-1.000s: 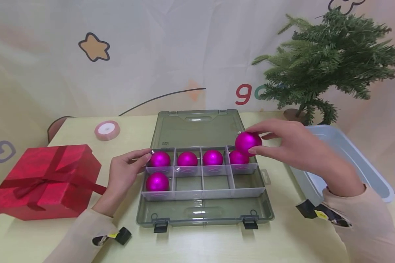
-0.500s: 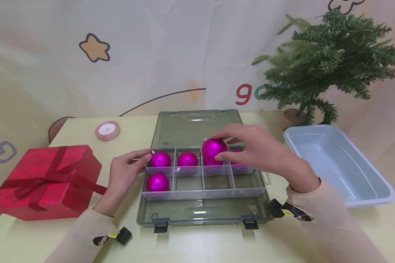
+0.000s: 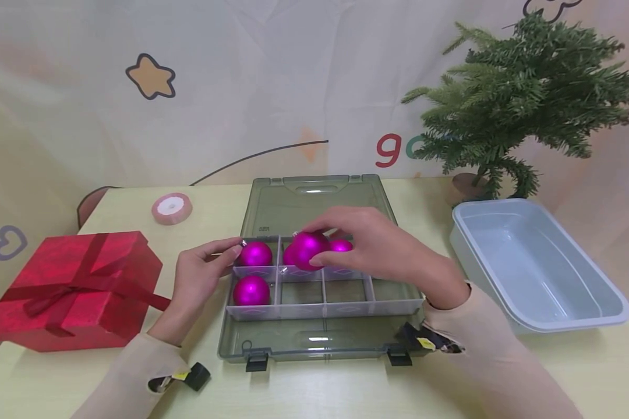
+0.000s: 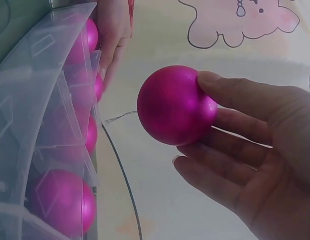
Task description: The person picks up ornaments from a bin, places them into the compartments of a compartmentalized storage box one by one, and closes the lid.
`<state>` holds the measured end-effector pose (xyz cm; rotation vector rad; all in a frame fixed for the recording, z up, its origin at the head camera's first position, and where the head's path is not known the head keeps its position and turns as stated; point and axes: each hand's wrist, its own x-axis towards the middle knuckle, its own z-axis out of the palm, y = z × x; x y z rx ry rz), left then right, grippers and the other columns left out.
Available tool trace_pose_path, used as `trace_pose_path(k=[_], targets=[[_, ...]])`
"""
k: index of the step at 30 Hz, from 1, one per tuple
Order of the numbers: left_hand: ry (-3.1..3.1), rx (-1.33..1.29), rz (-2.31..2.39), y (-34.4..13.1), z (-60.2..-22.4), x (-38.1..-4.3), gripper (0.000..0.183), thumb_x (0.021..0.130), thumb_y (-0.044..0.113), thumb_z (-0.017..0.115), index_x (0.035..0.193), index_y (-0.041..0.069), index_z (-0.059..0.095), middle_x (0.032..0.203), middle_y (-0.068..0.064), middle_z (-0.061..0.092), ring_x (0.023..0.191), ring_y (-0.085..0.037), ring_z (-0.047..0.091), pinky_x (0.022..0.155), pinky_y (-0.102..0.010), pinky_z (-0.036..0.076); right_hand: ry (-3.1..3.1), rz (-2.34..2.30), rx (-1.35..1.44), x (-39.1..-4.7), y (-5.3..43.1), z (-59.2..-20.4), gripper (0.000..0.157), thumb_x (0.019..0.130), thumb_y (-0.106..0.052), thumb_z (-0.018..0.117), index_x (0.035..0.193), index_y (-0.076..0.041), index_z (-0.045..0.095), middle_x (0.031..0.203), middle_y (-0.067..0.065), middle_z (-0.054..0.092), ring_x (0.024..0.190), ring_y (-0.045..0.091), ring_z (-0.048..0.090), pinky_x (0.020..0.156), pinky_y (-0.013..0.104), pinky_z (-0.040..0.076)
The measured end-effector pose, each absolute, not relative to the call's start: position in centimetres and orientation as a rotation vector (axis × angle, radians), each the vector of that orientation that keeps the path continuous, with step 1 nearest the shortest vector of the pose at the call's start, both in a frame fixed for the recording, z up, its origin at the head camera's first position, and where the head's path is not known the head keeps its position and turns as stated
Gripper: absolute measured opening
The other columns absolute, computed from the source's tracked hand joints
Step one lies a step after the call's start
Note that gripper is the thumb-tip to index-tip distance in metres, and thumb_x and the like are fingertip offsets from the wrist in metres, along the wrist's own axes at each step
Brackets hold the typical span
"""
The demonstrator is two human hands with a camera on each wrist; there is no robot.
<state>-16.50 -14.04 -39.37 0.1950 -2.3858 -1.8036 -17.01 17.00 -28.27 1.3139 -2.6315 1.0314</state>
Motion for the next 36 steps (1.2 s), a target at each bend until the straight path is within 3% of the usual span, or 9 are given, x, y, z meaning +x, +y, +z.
trace_pose_path(k=[10, 23, 36], targets=[[-2.391, 0.205, -1.808, -14.1, -39.3, -16.4, 0.023, 0.099, 0.01, 0.077, 0.121, 0.006, 0.081, 0.119, -0.015, 0.077, 0.101, -0.029, 0.077, 0.085, -0.03, 0.063, -2.599, 1.05, 1.364, -17.1, 16.0, -29.4, 0.042, 0.088, -0.009, 0.088, 0.128, -0.01, 0.075, 0.123, -0.002, 0.075, 0.109, 0.015, 0.07, 0.091, 0.049, 0.062], [-2.39, 0.207, -1.802, -13.9, -39.3, -16.6, 0.023, 0.098, 0.008, 0.077, 0.121, 0.006, 0.081, 0.117, -0.015, 0.078, 0.1, -0.029, 0.078, 0.082, -0.028, 0.063, -2.63, 1.032, 1.407, -17.2, 15.3, -30.6, 0.044, 0.088, -0.014, 0.089, 0.128, -0.007, 0.074, 0.125, 0.002, 0.074, 0.112, 0.019, 0.07, 0.094, 0.047, 0.061], [-2.39, 0.206, -1.806, -14.0, -39.3, -16.6, 0.023, 0.098, 0.009, 0.077, 0.121, 0.006, 0.081, 0.118, -0.015, 0.077, 0.1, -0.028, 0.078, 0.083, -0.027, 0.063, -2.787, 1.013, 1.441, -16.8, 15.0, -30.9, 0.043, 0.091, -0.014, 0.087, 0.131, -0.01, 0.073, 0.124, -0.004, 0.073, 0.109, 0.014, 0.068, 0.094, 0.046, 0.061]])
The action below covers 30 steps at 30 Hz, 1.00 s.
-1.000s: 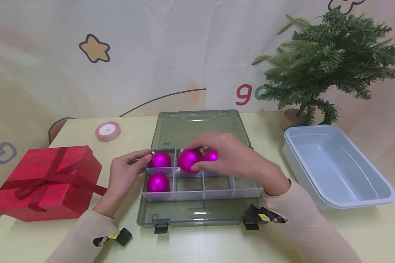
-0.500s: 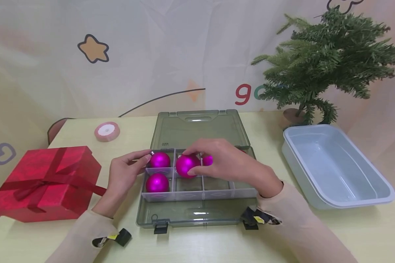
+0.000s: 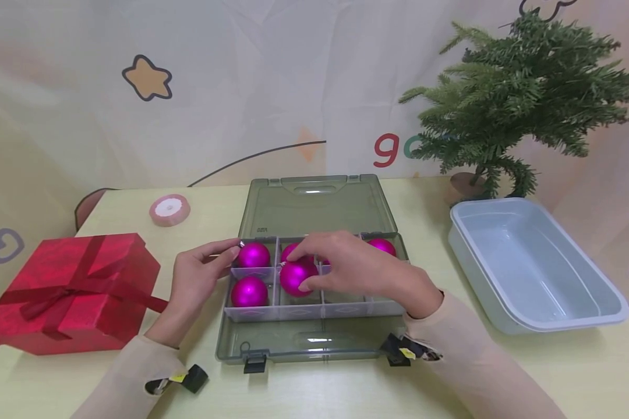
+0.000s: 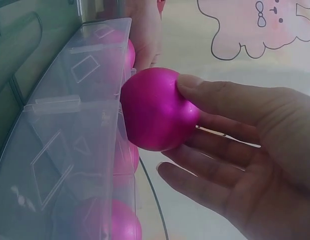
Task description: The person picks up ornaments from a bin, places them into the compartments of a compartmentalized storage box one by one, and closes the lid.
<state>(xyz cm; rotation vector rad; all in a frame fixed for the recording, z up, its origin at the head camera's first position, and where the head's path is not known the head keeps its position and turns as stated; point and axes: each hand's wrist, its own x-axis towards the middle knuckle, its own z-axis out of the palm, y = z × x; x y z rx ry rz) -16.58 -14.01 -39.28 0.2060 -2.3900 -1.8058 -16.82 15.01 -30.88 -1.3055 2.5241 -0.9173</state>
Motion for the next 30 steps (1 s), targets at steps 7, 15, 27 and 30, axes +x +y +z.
trace_pose_path(k=[7, 15, 27, 30], targets=[[-2.389, 0.206, -1.809, -14.07, -39.3, -16.5, 0.022, 0.099, 0.009, 0.077, 0.121, 0.006, 0.081, 0.119, -0.015, 0.077, 0.1, -0.028, 0.078, 0.083, -0.027, 0.062, 2.531, -0.827, -1.261, -16.71, 14.83, -31.12, 0.044, 0.092, -0.014, 0.086, 0.133, -0.01, 0.072, 0.126, -0.003, 0.073, 0.113, 0.016, 0.069, 0.097, 0.046, 0.06], [-2.383, 0.198, -1.809, -14.07, -39.32, -16.52, 0.022, 0.099, 0.01, 0.077, 0.121, 0.007, 0.081, 0.119, -0.014, 0.077, 0.101, -0.029, 0.077, 0.083, -0.028, 0.063, 2.514, -0.797, -1.27, -16.64, 14.44, -31.38, 0.044, 0.09, -0.014, 0.087, 0.131, -0.009, 0.073, 0.126, -0.002, 0.073, 0.114, 0.016, 0.069, 0.099, 0.041, 0.06], [-2.393, 0.206, -1.807, -14.04, -39.34, -16.54, 0.023, 0.099, 0.01, 0.077, 0.122, 0.007, 0.081, 0.12, -0.014, 0.077, 0.102, -0.029, 0.077, 0.085, -0.03, 0.063, 2.522, -0.741, -1.288, -16.65, 14.24, -31.7, 0.047, 0.09, -0.016, 0.088, 0.133, -0.008, 0.072, 0.129, 0.0, 0.073, 0.117, 0.019, 0.069, 0.101, 0.04, 0.059], [-2.394, 0.21, -1.803, -14.04, -39.39, -16.58, 0.023, 0.099, 0.01, 0.077, 0.121, 0.007, 0.081, 0.119, -0.014, 0.077, 0.101, -0.029, 0.077, 0.084, -0.03, 0.063, 2.519, -0.738, -1.292, -16.64, 14.18, -31.71, 0.048, 0.089, -0.015, 0.088, 0.134, -0.007, 0.072, 0.129, 0.001, 0.073, 0.118, 0.02, 0.069, 0.101, 0.041, 0.059]])
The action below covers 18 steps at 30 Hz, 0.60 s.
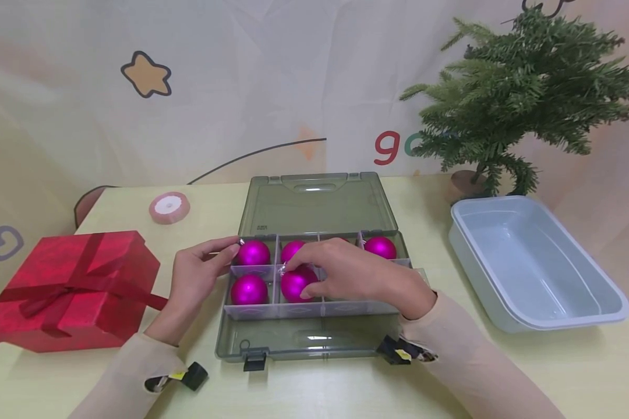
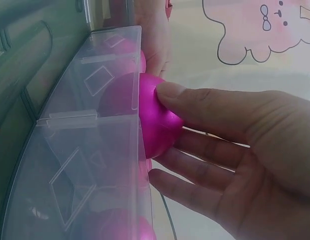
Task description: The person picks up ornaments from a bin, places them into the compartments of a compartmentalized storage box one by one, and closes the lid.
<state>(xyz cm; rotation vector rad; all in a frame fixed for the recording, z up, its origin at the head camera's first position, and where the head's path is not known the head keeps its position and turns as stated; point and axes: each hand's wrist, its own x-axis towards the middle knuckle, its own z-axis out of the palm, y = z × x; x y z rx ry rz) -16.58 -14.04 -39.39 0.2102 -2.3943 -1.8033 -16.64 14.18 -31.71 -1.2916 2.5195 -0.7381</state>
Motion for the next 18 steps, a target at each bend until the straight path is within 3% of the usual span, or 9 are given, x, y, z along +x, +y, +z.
trace_pose_path(k=[18], targets=[[-2.37, 0.198, -1.83, -14.05, -39.47, -16.61, 0.023, 0.098, 0.008, 0.078, 0.121, 0.006, 0.081, 0.118, -0.015, 0.077, 0.101, -0.03, 0.077, 0.082, -0.028, 0.063, 2.508, -0.748, -1.281, -16.8, 14.38, -31.64, 0.047, 0.092, -0.014, 0.085, 0.136, -0.009, 0.071, 0.135, 0.002, 0.071, 0.125, 0.023, 0.067, 0.104, 0.044, 0.057]])
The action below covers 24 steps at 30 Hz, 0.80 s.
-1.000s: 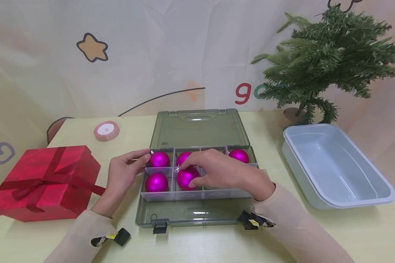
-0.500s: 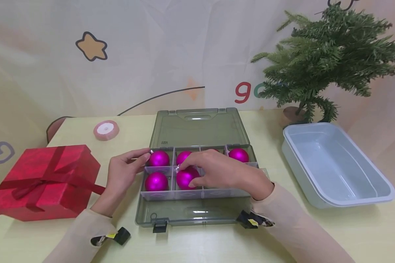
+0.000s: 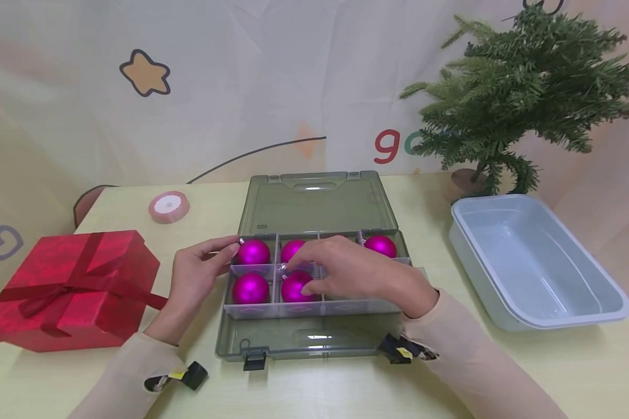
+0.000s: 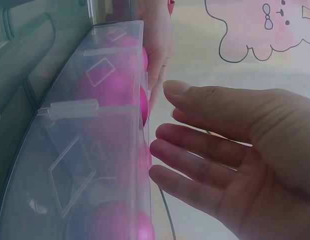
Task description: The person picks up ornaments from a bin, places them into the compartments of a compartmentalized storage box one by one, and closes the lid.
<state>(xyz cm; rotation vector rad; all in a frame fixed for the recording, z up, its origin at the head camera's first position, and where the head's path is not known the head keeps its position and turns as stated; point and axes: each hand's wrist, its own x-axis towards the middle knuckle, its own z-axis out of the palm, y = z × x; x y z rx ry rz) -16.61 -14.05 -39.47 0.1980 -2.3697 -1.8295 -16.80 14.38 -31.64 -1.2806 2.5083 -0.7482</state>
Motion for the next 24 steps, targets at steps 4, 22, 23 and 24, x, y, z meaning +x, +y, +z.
trace_pose_path(k=[4, 22, 23, 24], targets=[[-2.373, 0.198, -1.823, -14.0, -39.4, -16.6, 0.023, 0.098, 0.008, 0.077, 0.121, 0.006, 0.081, 0.119, -0.015, 0.077, 0.101, -0.029, 0.077, 0.082, -0.028, 0.063, 2.513, -0.754, -1.283, -16.9, 14.5, -31.5, 0.046, 0.093, -0.015, 0.085, 0.136, -0.009, 0.071, 0.134, 0.002, 0.072, 0.124, 0.023, 0.067, 0.104, 0.045, 0.057], [-2.385, 0.202, -1.824, -14.1, -39.3, -16.5, 0.023, 0.099, 0.009, 0.077, 0.122, 0.007, 0.081, 0.119, -0.015, 0.077, 0.101, -0.029, 0.077, 0.083, -0.028, 0.063, 2.635, -0.853, -1.149, -17.7, 17.3, -29.8, 0.039, 0.097, -0.014, 0.08, 0.135, -0.008, 0.072, 0.128, 0.005, 0.074, 0.099, 0.022, 0.07, 0.082, 0.042, 0.061], [-2.386, 0.202, -1.822, -14.1, -39.3, -16.5, 0.023, 0.099, 0.009, 0.077, 0.122, 0.007, 0.081, 0.119, -0.015, 0.077, 0.101, -0.029, 0.077, 0.083, -0.028, 0.063, 2.656, -0.859, -1.134, -17.8, 17.6, -29.6, 0.038, 0.097, -0.012, 0.08, 0.134, -0.008, 0.072, 0.127, 0.006, 0.074, 0.098, 0.023, 0.071, 0.081, 0.043, 0.061], [-2.387, 0.202, -1.82, -14.1, -39.3, -16.5, 0.023, 0.099, 0.009, 0.077, 0.122, 0.007, 0.081, 0.119, -0.015, 0.077, 0.101, -0.029, 0.077, 0.083, -0.028, 0.063, 2.679, -0.866, -1.125, -18.0, 17.9, -29.5, 0.037, 0.097, -0.01, 0.08, 0.133, -0.007, 0.072, 0.127, 0.006, 0.074, 0.1, 0.025, 0.072, 0.083, 0.044, 0.062]])
